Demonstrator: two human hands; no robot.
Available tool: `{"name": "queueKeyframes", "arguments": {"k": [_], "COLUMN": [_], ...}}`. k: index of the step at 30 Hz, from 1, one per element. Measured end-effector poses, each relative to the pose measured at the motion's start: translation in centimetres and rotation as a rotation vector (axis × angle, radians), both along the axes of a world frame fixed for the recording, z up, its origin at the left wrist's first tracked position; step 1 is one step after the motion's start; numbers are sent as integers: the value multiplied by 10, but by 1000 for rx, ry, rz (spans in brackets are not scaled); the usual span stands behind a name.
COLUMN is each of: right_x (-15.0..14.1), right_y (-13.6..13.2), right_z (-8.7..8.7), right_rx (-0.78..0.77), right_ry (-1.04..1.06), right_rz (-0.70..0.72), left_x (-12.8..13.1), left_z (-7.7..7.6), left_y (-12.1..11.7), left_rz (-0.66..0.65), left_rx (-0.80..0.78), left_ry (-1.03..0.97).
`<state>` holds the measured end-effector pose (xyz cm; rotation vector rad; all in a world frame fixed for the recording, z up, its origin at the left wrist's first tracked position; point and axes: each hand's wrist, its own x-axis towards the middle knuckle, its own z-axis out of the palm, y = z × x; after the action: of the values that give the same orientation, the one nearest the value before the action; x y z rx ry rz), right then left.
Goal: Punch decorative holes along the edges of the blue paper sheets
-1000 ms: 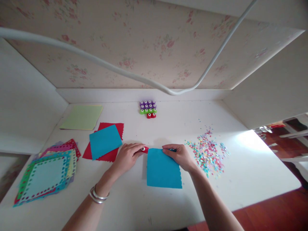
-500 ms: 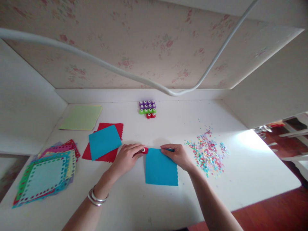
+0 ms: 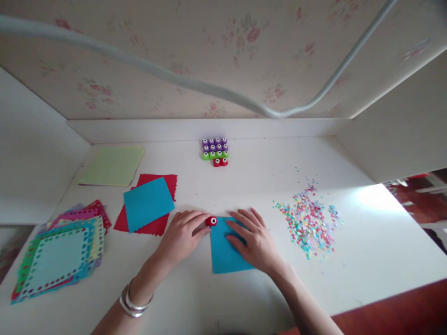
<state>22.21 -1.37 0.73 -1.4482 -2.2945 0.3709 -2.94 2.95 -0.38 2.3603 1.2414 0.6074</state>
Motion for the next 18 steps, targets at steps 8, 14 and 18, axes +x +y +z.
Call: {"name": "queueKeyframes", "arguments": {"k": [8,14,18], "right_x": [-3,-2,-2], "right_y": [-4,-1,1], "right_z": [-10,-8,-8], "right_rx": [8,15,24], "right_ry": [-16,22,46], "right_rz": [-14,-18,-21], "left_x": [1,0,1], "left_z": [-1,-2,0], "left_y": [4,4,6], "left_rz": [-5,-9,-15], "left_rx": [2,-22,-15], "left_ry": [25,44,53]}}
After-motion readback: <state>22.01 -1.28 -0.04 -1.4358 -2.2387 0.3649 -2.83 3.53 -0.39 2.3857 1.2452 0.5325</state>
